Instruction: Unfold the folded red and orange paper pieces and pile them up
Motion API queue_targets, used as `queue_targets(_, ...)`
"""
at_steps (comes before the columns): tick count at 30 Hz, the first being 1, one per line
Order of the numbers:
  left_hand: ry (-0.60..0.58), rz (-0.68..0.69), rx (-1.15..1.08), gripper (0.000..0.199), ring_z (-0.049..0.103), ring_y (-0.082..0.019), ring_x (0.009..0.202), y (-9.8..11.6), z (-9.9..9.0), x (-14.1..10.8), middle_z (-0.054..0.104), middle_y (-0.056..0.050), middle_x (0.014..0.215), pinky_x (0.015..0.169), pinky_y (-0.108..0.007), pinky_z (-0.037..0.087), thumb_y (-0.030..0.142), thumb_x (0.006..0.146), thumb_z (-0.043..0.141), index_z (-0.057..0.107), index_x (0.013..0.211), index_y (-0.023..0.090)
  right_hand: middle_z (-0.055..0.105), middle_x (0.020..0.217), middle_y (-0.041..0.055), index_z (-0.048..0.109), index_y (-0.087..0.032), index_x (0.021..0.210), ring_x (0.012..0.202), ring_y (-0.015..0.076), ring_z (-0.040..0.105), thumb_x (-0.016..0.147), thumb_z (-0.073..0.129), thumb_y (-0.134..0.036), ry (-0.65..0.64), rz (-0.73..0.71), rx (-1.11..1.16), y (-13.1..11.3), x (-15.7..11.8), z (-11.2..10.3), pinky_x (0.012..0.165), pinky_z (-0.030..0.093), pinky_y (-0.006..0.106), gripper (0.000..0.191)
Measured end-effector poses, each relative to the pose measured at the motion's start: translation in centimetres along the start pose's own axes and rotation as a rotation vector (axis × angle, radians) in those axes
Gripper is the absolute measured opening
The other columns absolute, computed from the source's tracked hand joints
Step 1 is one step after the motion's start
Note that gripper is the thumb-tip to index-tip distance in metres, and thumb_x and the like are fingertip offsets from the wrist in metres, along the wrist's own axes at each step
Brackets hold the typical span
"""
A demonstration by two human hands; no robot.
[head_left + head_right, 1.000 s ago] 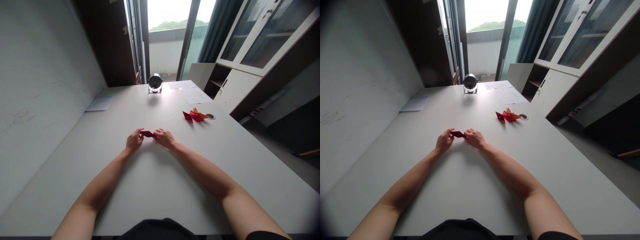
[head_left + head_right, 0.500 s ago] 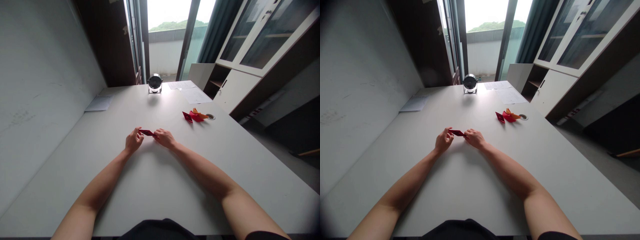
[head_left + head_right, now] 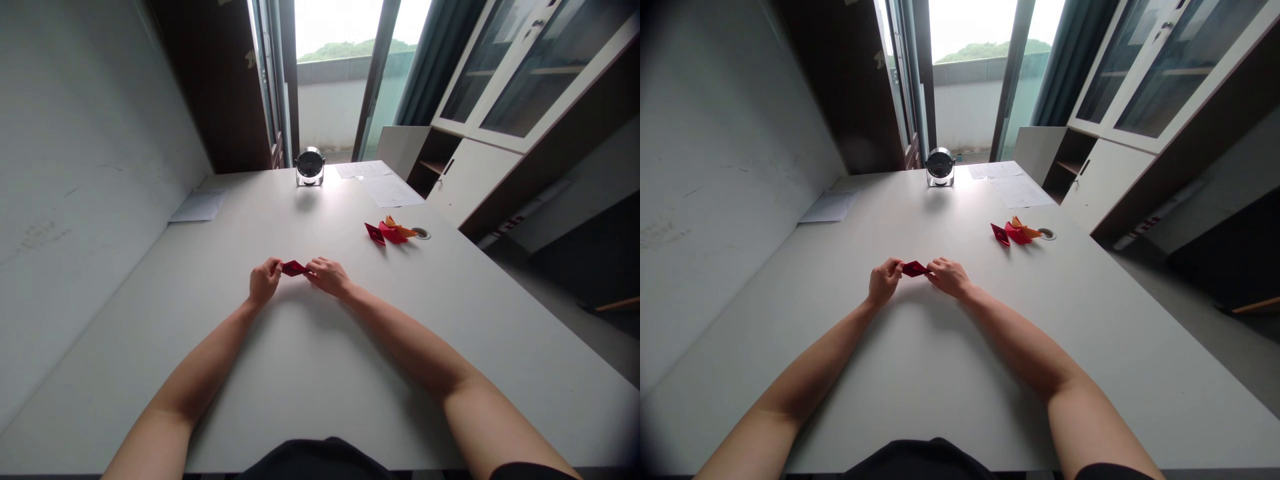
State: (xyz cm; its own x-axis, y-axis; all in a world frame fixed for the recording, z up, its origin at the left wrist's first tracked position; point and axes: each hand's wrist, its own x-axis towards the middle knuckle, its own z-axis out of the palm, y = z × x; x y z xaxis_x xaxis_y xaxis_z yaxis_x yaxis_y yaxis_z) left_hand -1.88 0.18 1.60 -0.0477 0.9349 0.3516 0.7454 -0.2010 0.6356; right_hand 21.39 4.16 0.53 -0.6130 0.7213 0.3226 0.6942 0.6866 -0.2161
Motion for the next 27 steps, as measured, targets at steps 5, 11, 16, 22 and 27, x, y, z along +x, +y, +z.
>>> queue_targets(5, -0.008, -0.026, -0.080, 0.028, 0.067, -0.017, 0.071, 0.0, 0.1, 0.0, 0.072, -0.001, 0.075, 0.066, -0.026, 0.046, 0.041, 0.097, 0.047, 0.067, 0.104, 0.023, 0.070, 0.094, 0.0062, 0.068, -0.022, 0.099, 0.090, 0.0184, 0.058, 0.105, 0.044, -0.038, 0.036, -0.030, -0.012, 0.0, 0.0, -0.1, 0.072, 0.038, 0.028, 0.030)
queue_targets(11, -0.005, -0.053, -0.137, 0.037, 0.068, -0.016, 0.072, -0.6, 0.5, 0.3, 0.072, -0.001, 0.089, 0.069, -0.026, 0.050, 0.037, 0.096, 0.048, 0.055, 0.130, 0.026, 0.070, 0.091, 0.0050, 0.068, -0.022, 0.094, 0.088, 0.0184, 0.058, 0.103, 0.046, -0.035, 0.071, 0.062, -0.028, 1.6, 0.2, -0.2, 0.071, 0.037, 0.028, 0.027)
queue_targets(16, -0.040, -0.060, -0.132, 0.039, 0.067, -0.015, 0.068, -1.0, 0.6, 0.4, 0.070, -0.001, 0.088, 0.069, -0.027, 0.051, 0.035, 0.093, 0.050, 0.055, 0.131, 0.026, 0.071, 0.094, 0.0076, 0.069, -0.020, 0.095, 0.090, 0.0208, 0.060, 0.099, 0.048, -0.032, 0.165, 0.410, -0.102, 5.2, 0.0, -1.4, 0.073, 0.037, 0.028, 0.024)
queue_targets(22, -0.097, -0.070, -0.115, 0.036, 0.066, -0.016, 0.070, -1.2, 0.7, 0.5, 0.070, -0.001, 0.089, 0.070, -0.028, 0.050, 0.036, 0.093, 0.049, 0.060, 0.125, 0.027, 0.071, 0.103, 0.0106, 0.068, -0.022, 0.113, 0.092, 0.0229, 0.061, 0.097, 0.052, -0.036, 0.219, 0.853, -0.134, 10.7, -1.4, -3.2, 0.078, 0.039, 0.033, 0.026)
queue_targets(27, -0.117, -0.058, -0.078, 0.032, 0.065, -0.016, 0.071, -1.3, 0.8, 0.5, 0.071, -0.002, 0.087, 0.071, -0.028, 0.050, 0.035, 0.093, 0.048, 0.064, 0.119, 0.026, 0.070, 0.097, 0.0142, 0.065, -0.018, 0.109, 0.086, 0.0247, 0.060, 0.096, 0.054, -0.035, 0.234, 0.981, -0.143, 13.1, -2.6, -4.1, 0.073, 0.039, 0.036, 0.024)
